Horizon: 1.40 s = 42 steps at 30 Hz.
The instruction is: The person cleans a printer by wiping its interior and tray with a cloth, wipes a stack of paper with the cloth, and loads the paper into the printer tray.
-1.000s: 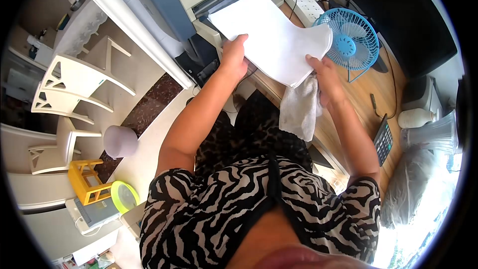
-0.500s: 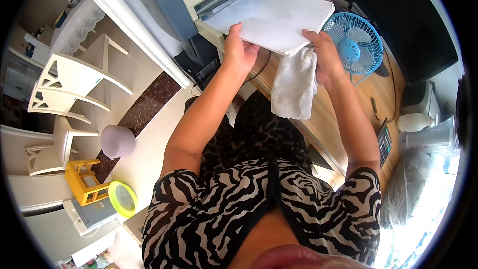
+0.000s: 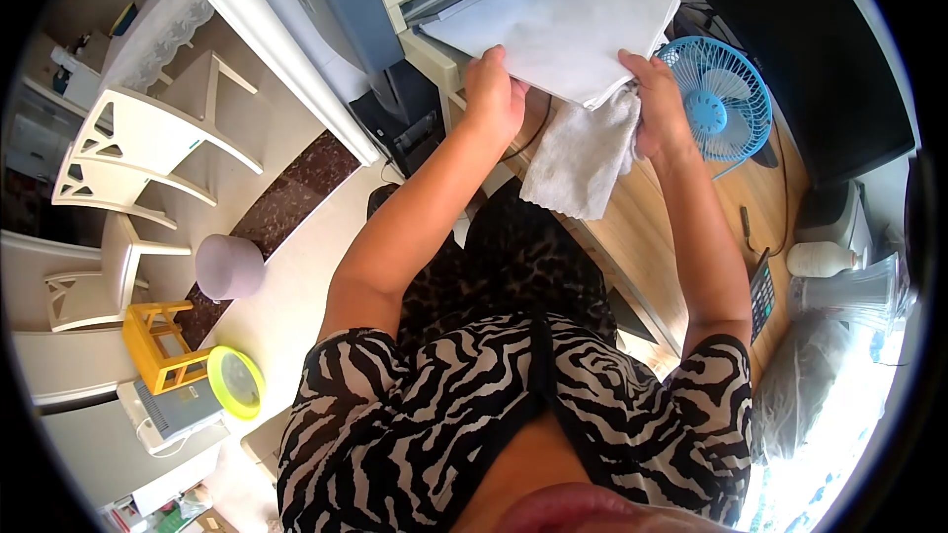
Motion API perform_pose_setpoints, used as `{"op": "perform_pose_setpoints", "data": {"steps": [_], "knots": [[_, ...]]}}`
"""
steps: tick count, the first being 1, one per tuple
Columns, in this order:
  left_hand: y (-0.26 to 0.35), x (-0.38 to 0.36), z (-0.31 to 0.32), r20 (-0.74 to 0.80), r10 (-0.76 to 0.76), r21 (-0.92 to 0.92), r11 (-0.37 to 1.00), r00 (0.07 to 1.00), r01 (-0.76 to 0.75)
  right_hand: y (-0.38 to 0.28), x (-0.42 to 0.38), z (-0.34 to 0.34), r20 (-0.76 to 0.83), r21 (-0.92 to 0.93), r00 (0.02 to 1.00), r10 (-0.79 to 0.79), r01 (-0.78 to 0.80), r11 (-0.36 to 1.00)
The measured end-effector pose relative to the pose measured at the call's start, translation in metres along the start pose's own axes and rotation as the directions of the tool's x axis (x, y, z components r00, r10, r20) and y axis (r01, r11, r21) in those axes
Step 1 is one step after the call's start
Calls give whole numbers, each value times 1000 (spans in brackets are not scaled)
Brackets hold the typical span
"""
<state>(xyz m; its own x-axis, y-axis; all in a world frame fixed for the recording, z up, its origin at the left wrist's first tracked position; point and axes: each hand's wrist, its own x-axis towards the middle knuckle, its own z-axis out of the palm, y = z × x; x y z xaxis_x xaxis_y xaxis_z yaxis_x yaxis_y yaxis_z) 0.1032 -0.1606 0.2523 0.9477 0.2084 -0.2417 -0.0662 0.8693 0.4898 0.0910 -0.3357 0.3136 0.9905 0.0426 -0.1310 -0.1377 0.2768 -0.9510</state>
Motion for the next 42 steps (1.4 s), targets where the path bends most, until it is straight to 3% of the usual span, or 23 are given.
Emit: {"op": "perform_pose_setpoints", "data": {"steps": [6,14,21,23,26,29,32,33,36,37,42], "knots": [[9,6,-2,-125,-12,19,1000,992,14,-2,-7,12,-14,-22,999,41,-41,999],[1,14,-5,-16,20,-23,1000,1000,-20,26,24,10,16,55,992,127,-128,990],[10,-4,-6,141,-47,47,998,989,41,38,68,39,160,-61,951,266,-260,964],[14,-4,-10,117,-40,128,991,992,25,38,90,50,192,-106,927,323,-308,946],[18,-2,-17,83,-68,237,970,994,46,24,98,70,106,-315,936,334,-287,905],[17,0,-17,98,-88,281,958,991,57,37,124,79,63,-638,986,157,-81,765],[13,-1,-15,133,-49,267,964,990,12,27,135,82,66,-738,964,257,-126,663],[12,-1,-14,139,-23,249,968,990,-12,25,136,83,56,-731,969,239,-124,671],[7,-3,-10,102,52,237,969,993,-75,4,117,71,172,-485,931,321,-204,851],[5,-3,-11,78,77,242,966,994,-94,9,120,67,100,-437,956,276,-207,875],[1,-3,-3,21,170,221,960,985,-171,27,137,45,104,-441,966,235,-167,882]]}}
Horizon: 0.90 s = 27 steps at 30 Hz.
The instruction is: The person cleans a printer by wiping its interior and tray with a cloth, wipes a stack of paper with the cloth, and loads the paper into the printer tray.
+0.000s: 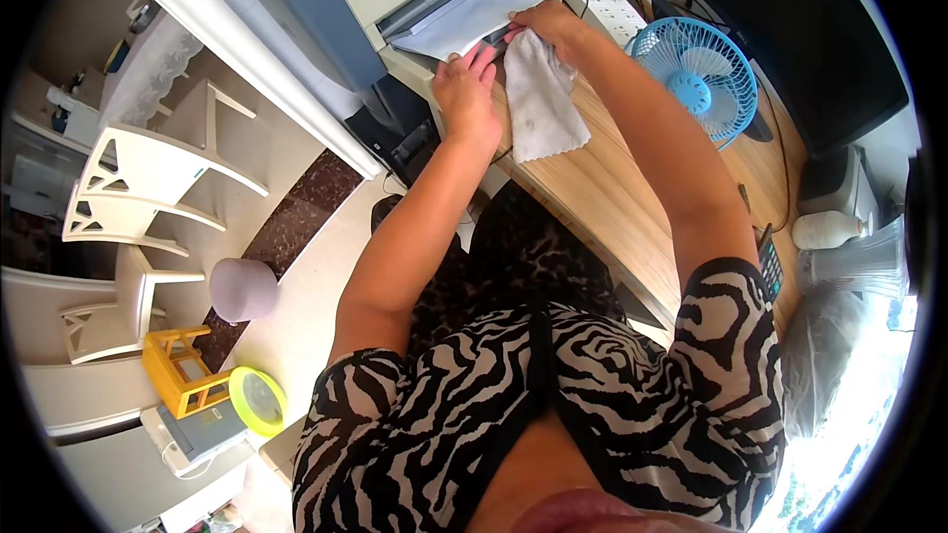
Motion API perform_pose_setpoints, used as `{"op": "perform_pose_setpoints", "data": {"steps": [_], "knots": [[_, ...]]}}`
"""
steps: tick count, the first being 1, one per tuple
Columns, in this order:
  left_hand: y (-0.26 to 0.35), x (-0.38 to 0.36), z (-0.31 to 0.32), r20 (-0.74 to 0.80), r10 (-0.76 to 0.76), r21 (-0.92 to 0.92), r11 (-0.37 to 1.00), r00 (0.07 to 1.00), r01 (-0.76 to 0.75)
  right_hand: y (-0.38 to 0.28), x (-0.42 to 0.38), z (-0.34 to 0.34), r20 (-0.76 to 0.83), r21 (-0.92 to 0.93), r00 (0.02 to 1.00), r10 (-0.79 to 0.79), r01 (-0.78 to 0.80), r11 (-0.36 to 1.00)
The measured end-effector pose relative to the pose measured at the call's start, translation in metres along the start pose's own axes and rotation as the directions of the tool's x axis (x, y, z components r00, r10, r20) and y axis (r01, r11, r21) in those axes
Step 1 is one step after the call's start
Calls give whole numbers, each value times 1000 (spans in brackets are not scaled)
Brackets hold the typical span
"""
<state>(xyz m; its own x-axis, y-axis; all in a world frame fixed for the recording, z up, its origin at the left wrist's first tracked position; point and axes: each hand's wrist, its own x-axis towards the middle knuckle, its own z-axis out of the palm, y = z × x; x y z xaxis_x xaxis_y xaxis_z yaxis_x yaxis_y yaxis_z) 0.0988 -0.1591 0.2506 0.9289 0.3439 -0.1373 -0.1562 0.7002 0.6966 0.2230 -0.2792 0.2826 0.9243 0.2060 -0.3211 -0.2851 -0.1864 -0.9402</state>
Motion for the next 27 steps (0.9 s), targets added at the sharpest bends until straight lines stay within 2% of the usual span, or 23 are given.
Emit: {"op": "perform_pose_setpoints", "data": {"steps": [2,4,5,7,8,9,10,11,14,15,18,21,24,27], "knots": [[3,-4,1,-11,-3,-19,1000,1000,3,2,-2,3,-2,-18,999,-36,36,999],[6,-9,0,-9,-21,-30,999,1000,21,4,3,4,50,58,998,-30,27,998],[9,-16,-1,32,-34,35,999,999,33,5,5,5,75,98,997,-32,25,995],[15,-34,-2,106,-69,162,986,992,51,6,6,7,62,65,996,-62,58,996],[20,-33,1,249,105,462,861,963,-213,5,6,10,55,50,995,-79,76,996],[27,-30,2,431,206,660,592,878,-463,4,5,11,42,36,992,-118,117,993],[30,-25,2,617,218,721,229,756,-654,4,0,14,30,21,987,-155,154,988],[29,-12,2,787,343,592,-187,513,-784,5,-3,15,17,4,981,-193,193,981],[16,37,-6,841,322,538,-573,434,-618,8,2,15,80,-135,966,-245,254,958],[13,51,-11,839,229,531,-547,494,-647,11,7,11,112,-260,951,-287,307,915],[28,38,8,606,13,715,-447,796,-537,22,11,1,137,-521,920,-368,383,763],[27,37,9,624,46,676,-531,780,-510,33,5,-3,245,-601,814,-527,554,577],[24,45,0,710,76,633,-505,700,-587,31,-10,0,218,-581,813,-540,552,597],[19,53,-4,726,110,636,-485,679,-600,39,2,-8,243,-575,793,-559,582,575]]}}
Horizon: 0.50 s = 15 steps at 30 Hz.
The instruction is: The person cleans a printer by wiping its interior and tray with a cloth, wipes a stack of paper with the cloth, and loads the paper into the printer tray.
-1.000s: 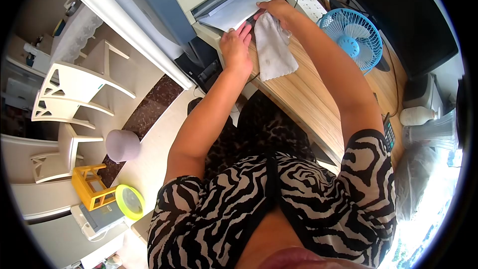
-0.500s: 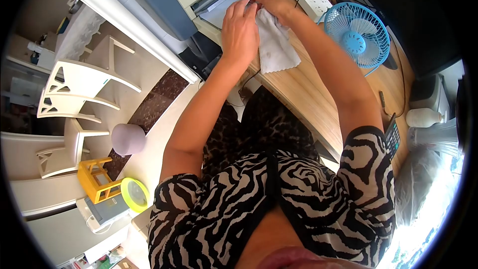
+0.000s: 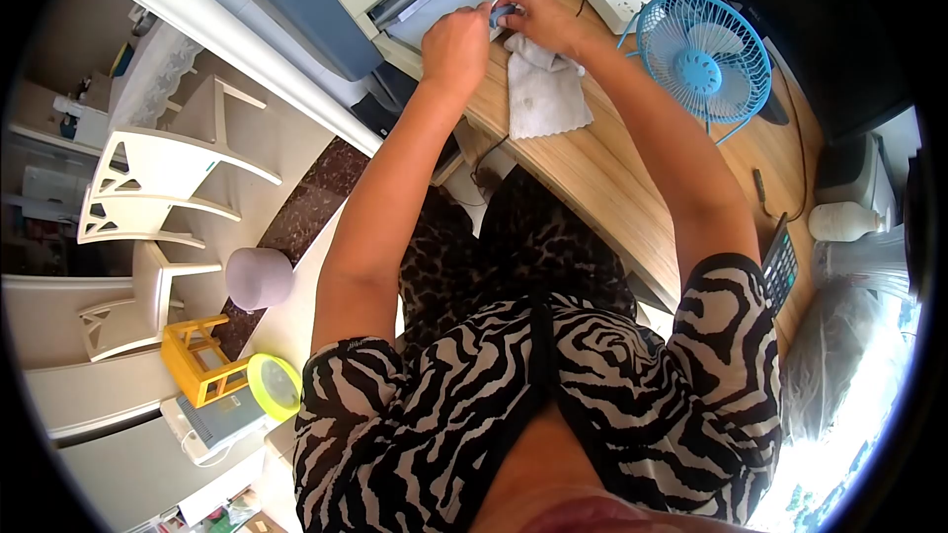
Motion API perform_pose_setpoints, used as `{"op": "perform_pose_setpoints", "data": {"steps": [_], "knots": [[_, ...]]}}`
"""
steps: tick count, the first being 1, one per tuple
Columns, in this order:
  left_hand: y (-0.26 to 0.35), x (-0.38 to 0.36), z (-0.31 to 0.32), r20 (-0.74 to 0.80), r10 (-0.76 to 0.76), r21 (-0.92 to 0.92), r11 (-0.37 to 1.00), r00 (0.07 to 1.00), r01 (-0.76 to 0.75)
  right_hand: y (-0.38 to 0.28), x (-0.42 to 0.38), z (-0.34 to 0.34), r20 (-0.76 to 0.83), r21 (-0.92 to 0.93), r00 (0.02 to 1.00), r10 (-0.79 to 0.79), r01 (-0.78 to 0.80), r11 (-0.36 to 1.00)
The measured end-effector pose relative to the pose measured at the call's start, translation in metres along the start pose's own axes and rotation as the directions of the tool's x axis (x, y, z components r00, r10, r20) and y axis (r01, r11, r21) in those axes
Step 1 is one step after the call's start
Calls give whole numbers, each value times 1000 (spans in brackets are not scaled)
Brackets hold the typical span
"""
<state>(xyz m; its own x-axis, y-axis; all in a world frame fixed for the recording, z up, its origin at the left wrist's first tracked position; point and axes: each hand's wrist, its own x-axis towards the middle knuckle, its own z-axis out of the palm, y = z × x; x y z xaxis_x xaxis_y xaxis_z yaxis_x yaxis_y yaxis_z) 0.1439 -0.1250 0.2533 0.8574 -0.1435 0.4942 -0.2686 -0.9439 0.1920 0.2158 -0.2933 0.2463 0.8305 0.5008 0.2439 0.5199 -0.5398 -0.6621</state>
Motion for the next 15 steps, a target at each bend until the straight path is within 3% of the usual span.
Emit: {"op": "perform_pose_setpoints", "data": {"steps": [3,6,9,12,15], "knots": [[3,-1,-3,84,4,18,1000,996,-5,6,-3,-4,10,-6,1000,18,-18,1000],[5,-2,1,73,-14,27,1000,997,12,-11,-14,-5,-152,19,981,123,-122,992],[10,0,-11,186,-110,148,985,976,83,-14,-21,-2,-266,-42,941,210,-229,973],[11,2,-10,203,-89,139,988,975,61,-2,-15,1,-192,-68,958,212,-229,971],[1,-1,13,15,0,49,999,1000,-1,-6,-14,-2,-146,-89,969,199,-214,973]]}}
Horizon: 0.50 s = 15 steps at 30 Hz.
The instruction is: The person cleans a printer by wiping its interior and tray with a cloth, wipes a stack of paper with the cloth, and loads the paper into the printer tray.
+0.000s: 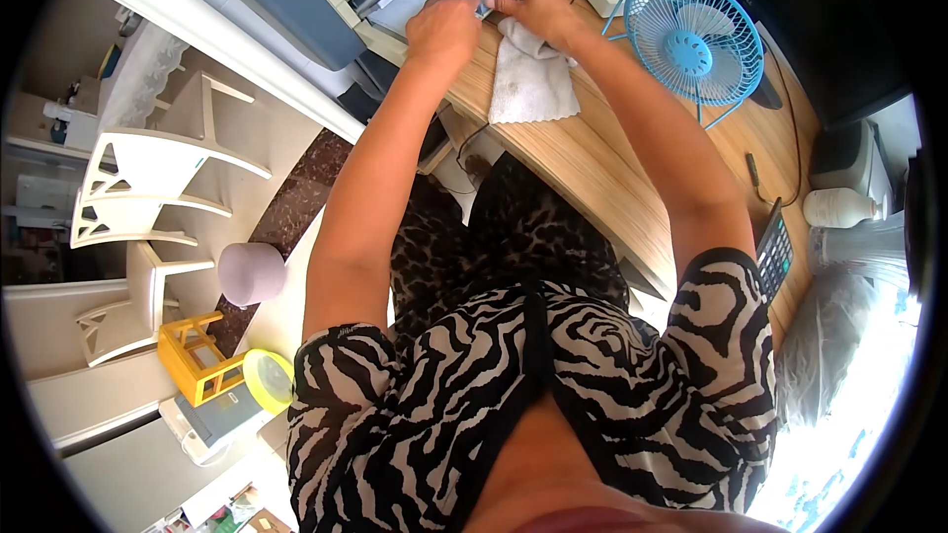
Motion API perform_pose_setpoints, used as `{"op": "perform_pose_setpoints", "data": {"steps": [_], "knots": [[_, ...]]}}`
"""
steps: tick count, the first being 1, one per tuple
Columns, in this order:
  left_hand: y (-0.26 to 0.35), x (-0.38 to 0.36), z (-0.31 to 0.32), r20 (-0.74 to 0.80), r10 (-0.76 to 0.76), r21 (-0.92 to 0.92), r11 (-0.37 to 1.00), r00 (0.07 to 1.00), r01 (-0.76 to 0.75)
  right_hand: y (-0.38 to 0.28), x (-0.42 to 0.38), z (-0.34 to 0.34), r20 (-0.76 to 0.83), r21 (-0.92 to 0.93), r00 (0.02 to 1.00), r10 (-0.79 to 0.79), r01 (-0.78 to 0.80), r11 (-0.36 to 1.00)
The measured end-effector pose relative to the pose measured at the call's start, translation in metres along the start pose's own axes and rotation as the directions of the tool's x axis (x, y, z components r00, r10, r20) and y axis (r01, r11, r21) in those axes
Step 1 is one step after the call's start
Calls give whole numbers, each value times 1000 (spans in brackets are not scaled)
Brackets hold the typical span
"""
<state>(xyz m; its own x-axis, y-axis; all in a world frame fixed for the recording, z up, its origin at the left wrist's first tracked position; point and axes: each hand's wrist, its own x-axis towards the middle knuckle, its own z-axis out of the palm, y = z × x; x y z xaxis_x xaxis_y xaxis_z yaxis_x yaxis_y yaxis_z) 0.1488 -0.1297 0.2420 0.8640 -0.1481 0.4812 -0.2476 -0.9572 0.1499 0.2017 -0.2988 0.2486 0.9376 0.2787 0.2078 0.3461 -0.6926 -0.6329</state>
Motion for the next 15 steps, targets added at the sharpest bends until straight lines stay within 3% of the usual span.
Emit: {"op": "perform_pose_setpoints", "data": {"steps": [3,6,9,12,15], "knots": [[-1,3,-12,215,-99,-22,994,972,106,-5,-7,0,-42,6,999,8,-7,1000],[1,1,-19,271,-114,54,993,956,103,-3,-8,5,-62,83,997,50,-45,996],[-7,-10,-8,99,10,20,1000,995,-12,9,2,7,-23,172,999,41,-36,984],[1,-8,-24,233,1,151,988,972,-37,0,-1,1,-23,103,997,75,-72,992],[4,-4,-31,265,25,217,972,964,-85,1,2,4,12,96,995,94,-95,991]]}}
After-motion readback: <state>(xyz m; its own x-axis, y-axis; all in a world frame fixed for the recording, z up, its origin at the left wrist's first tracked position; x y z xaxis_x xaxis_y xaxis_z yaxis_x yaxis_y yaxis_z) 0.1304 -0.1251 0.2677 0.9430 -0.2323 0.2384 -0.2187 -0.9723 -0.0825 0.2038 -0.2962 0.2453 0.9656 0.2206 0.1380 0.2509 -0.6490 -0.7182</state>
